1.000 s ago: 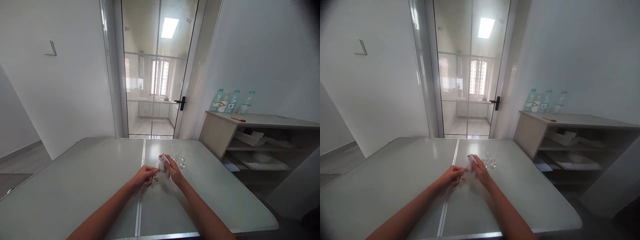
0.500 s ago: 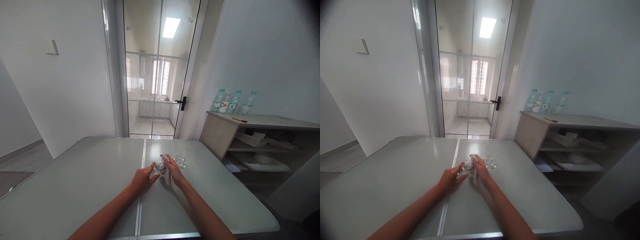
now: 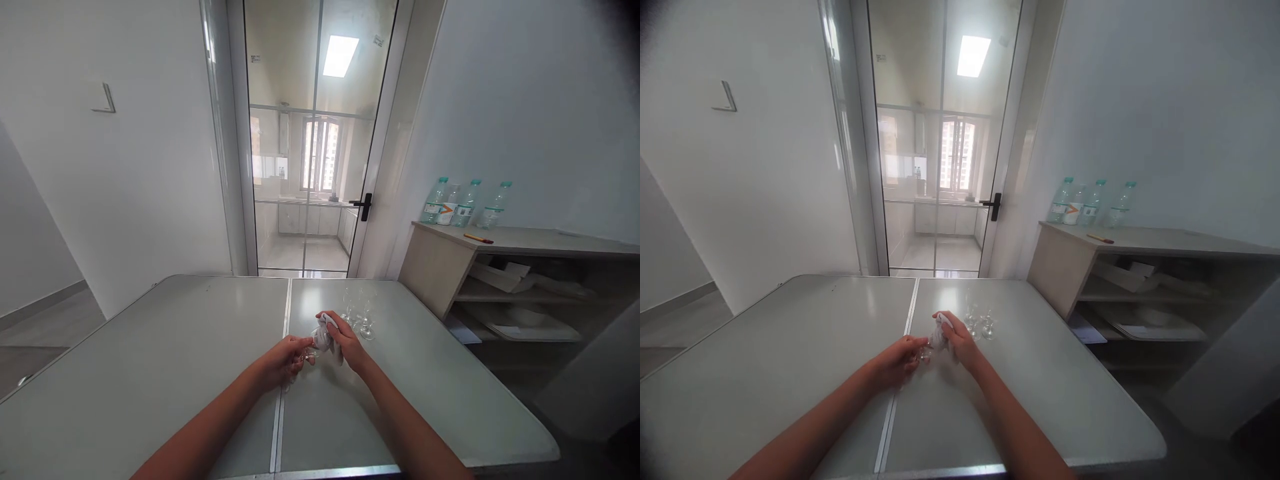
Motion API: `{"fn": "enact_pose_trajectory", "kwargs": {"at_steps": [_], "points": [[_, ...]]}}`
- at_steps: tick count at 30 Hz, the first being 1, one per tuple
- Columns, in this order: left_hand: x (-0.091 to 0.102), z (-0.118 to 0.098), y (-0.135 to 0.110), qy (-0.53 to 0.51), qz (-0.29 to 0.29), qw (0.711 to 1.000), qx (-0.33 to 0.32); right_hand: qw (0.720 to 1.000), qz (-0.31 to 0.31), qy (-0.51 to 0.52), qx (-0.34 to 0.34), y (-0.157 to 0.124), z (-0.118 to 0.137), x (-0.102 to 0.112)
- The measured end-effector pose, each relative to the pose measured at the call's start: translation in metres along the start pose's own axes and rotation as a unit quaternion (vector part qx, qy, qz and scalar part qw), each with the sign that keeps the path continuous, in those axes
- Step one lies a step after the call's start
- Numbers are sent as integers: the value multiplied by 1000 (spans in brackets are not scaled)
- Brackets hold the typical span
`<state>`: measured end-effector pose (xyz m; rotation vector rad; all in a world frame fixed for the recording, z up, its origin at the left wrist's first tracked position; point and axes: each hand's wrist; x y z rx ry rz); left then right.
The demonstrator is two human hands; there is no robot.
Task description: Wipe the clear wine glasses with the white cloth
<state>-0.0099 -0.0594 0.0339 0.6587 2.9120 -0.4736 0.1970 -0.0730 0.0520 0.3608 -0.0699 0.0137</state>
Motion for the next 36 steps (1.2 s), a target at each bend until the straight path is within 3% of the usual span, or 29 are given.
{"fn": "enact_pose_trajectory", "kwargs": {"at_steps": [7,10,13,15,18,20,22,24,26,28,30,32,36], "points": [[8,3,8,-1,7,999,51,971,-13,-176,160,2,-13,4],[6,2,8,20,-11,1000,1,982,-32,-137,129,2,-12,4],[0,3,5,107,-51,986,-113,997,-14,-60,57,2,-7,2],[-2,7,5,225,-107,943,-222,999,-1,-27,19,3,-7,-1],[0,19,7,405,-203,820,-350,1000,12,-20,-8,4,-9,-6],[2,26,10,478,-240,758,-374,999,24,-27,-14,4,-11,-8],[3,28,11,502,-243,740,-377,999,38,-22,-26,4,-12,-9],[1,24,10,484,-211,762,-376,998,47,-3,-42,3,-11,-8],[-3,15,7,413,-156,828,-346,997,56,14,-52,3,-9,-5],[-6,6,2,302,-95,912,-260,996,73,22,-56,4,-7,-2],[-7,0,-1,194,-48,968,-151,995,84,9,-48,4,-7,1],[-5,-3,-2,126,-21,990,-67,996,82,-25,-25,4,-7,2],[4,-1,2,38,-25,999,22,992,83,-95,29,5,-12,0]]}}
Point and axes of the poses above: each hand's wrist, its own y-axis towards the middle knuckle, its own x-axis out of the back of the hand, z = x × y, and after that the axes turned 10 degrees about -z, right-handed
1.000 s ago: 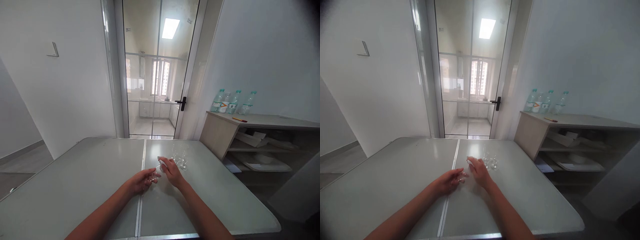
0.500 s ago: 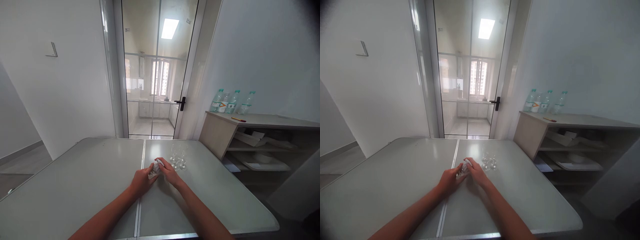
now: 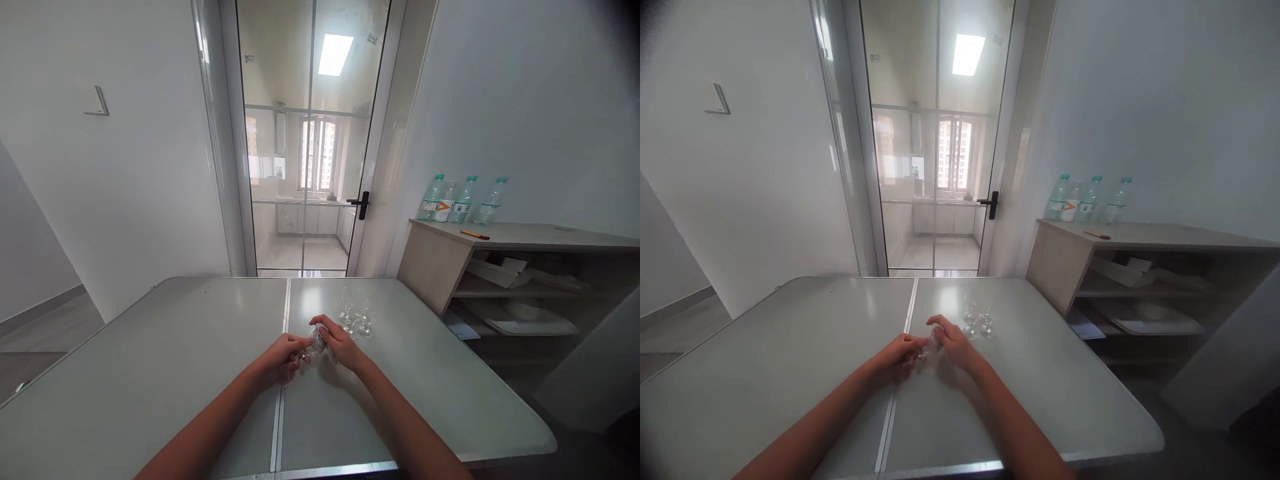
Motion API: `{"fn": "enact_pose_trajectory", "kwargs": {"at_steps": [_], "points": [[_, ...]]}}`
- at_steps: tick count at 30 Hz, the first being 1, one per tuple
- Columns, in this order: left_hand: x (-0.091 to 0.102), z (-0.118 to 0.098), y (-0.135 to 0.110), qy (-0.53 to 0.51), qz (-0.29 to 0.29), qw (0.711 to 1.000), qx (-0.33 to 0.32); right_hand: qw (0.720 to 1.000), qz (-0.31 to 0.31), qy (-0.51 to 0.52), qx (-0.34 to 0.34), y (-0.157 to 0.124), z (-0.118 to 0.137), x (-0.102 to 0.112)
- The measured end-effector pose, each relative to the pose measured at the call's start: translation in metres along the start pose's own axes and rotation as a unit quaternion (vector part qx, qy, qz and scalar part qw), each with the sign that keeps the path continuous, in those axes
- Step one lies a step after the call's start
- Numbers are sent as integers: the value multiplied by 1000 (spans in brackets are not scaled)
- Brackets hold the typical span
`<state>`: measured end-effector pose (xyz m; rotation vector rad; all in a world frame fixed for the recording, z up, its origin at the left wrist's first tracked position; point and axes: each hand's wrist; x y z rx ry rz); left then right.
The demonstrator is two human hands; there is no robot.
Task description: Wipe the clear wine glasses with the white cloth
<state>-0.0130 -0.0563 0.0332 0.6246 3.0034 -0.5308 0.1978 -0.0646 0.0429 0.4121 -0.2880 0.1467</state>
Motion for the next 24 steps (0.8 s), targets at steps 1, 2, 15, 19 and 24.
{"fn": "enact_pose_trajectory", "kwargs": {"at_steps": [1,2,15,19,24], "points": [[2,1,2,-21,0,1000,21,1000,3,-16,12,0,-1,-1],[4,2,4,-42,5,998,42,999,4,-36,27,0,-2,-1],[10,3,8,59,10,991,-117,989,-42,-74,123,-4,-1,1],[4,15,11,315,-161,877,-325,985,-110,110,-70,3,-9,-4],[1,24,11,469,-203,768,-385,969,-82,171,-156,1,-12,-3]]}}
Point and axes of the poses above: each hand's wrist, its own y-axis towards the middle knuckle, its own x-axis out of the back of the hand, z = x × y, and after that the axes turned 10 degrees about -z, right-handed
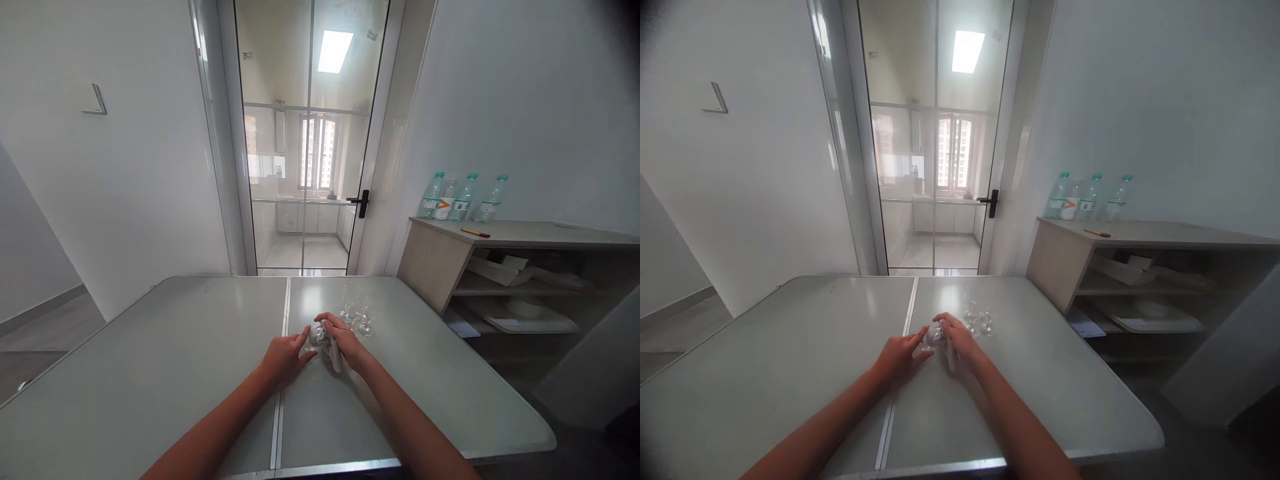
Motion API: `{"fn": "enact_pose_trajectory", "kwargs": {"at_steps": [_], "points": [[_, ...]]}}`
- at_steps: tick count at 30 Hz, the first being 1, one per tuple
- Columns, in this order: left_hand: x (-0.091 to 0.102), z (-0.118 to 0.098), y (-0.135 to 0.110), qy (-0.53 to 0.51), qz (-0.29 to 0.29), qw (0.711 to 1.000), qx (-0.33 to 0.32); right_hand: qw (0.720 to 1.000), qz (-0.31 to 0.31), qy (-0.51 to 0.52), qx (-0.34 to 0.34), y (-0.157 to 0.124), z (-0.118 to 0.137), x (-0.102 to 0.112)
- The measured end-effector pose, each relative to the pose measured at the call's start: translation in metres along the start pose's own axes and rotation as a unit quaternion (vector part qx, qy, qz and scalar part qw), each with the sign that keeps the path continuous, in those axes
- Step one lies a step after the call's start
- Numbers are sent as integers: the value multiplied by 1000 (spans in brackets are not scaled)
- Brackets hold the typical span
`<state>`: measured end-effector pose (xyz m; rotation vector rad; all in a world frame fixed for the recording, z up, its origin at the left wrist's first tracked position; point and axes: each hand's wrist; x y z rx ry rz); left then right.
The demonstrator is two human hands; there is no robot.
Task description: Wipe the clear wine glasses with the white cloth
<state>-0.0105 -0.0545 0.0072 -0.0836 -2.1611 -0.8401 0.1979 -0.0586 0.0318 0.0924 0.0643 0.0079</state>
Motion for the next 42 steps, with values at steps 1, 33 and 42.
{"fn": "enact_pose_trajectory", "kwargs": {"at_steps": [1,33,42], "points": [[2,-3,1,-22,3,1000,7,1000,7,4,6,-1,1,0],[-3,1,2,39,14,999,-2,997,-32,72,17,0,5,2],[18,-23,9,-380,173,882,218,997,28,6,71,-8,10,1]]}}
Point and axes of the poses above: each hand's wrist, its own y-axis towards the middle knuckle, its own x-axis out of the back of the hand, z = x × y, and after that the axes turned 10 degrees about -z, right-handed
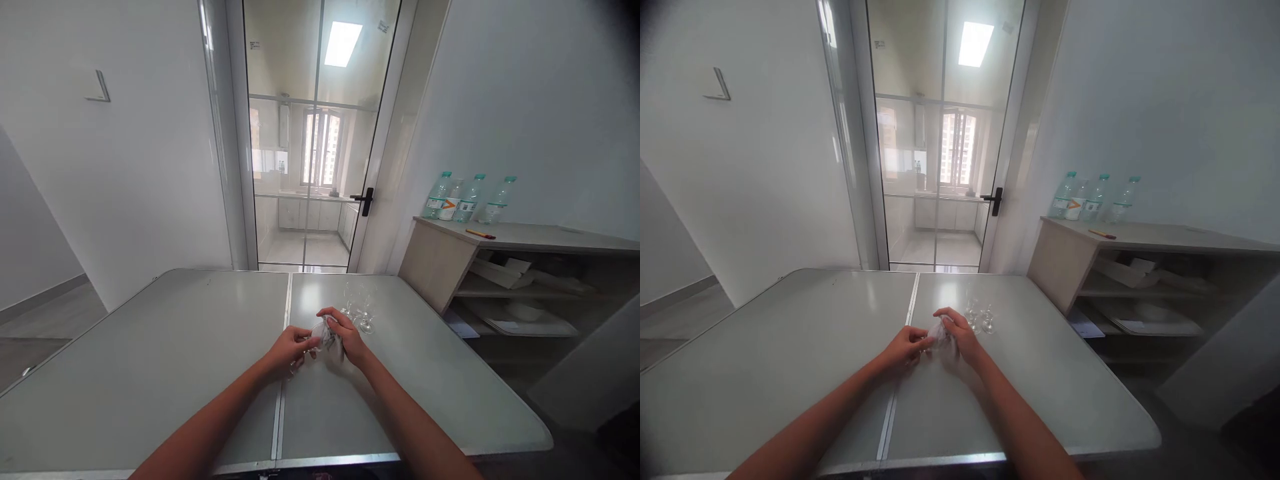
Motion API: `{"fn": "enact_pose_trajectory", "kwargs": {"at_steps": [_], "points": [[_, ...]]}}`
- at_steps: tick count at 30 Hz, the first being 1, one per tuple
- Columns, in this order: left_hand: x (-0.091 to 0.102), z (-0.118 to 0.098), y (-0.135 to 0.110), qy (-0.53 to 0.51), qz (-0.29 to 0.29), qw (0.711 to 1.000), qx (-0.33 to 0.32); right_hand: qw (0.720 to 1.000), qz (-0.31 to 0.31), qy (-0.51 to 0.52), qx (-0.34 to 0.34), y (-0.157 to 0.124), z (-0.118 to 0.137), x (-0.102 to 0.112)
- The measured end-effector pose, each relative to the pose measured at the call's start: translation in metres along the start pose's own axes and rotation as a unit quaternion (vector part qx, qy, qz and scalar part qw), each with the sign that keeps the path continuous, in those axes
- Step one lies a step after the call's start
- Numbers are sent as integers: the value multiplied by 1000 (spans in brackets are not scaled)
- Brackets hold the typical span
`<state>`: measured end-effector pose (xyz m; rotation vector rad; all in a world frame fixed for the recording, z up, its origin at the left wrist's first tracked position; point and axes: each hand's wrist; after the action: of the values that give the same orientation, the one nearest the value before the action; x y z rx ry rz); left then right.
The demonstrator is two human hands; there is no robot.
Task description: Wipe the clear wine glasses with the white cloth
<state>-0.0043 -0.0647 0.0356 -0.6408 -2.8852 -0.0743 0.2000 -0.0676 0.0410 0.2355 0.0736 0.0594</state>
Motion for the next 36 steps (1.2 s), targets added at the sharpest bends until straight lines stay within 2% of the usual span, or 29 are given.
{"fn": "enact_pose_trajectory", "kwargs": {"at_steps": [3,5,6,9,11,13,14,16,18,20,22,24,25,27,29,30,32,34,36], "points": [[6,0,1,-148,66,977,136,998,9,-36,43,-2,4,2],[10,0,2,-179,74,967,166,994,12,-75,78,-4,3,2],[11,0,3,-170,71,970,157,990,12,-98,99,-4,2,3],[8,2,5,-61,21,997,51,969,-12,-172,176,-4,-4,4],[3,7,6,69,-65,994,-60,957,-44,-204,200,-1,-7,3],[-1,15,6,213,-154,952,-154,965,-77,-184,168,2,-9,1],[-2,20,6,275,-179,927,-183,974,-92,-154,136,4,-9,0],[-3,27,6,356,-187,893,-204,989,-105,-79,61,7,-10,-2],[-3,29,6,381,-175,885,-203,996,-87,-15,-2,9,-10,-3],[-3,25,5,357,-176,896,-198,998,-54,22,-37,9,-9,-3],[-3,17,4,273,-160,933,-171,998,-29,34,-39,7,-7,-3],[-1,8,3,137,-95,982,-94,999,-16,22,-20,4,-3,-3],[1,5,3,63,-52,996,-38,1000,-10,9,-8,2,-1,-3],[6,1,3,-59,18,995,76,999,8,-24,21,0,2,-2],[9,1,3,-130,51,979,151,996,29,-62,60,0,3,-1],[9,2,4,-145,52,975,160,993,35,-81,79,0,3,0],[6,5,6,-131,36,983,121,985,33,-119,117,1,1,1],[1,9,8,-66,-17,997,40,976,11,-158,151,3,-2,2],[-4,12,9,21,-88,995,-32,966,-31,-192,169,5,-4,3]]}}
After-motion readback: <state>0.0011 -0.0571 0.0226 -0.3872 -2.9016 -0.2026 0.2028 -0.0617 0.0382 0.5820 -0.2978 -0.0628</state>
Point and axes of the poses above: each hand's wrist, its own y-axis towards the middle knuckle, its own x-axis out of the back of the hand, z = x × y, and after that the axes turned 10 degrees about -z, right-handed
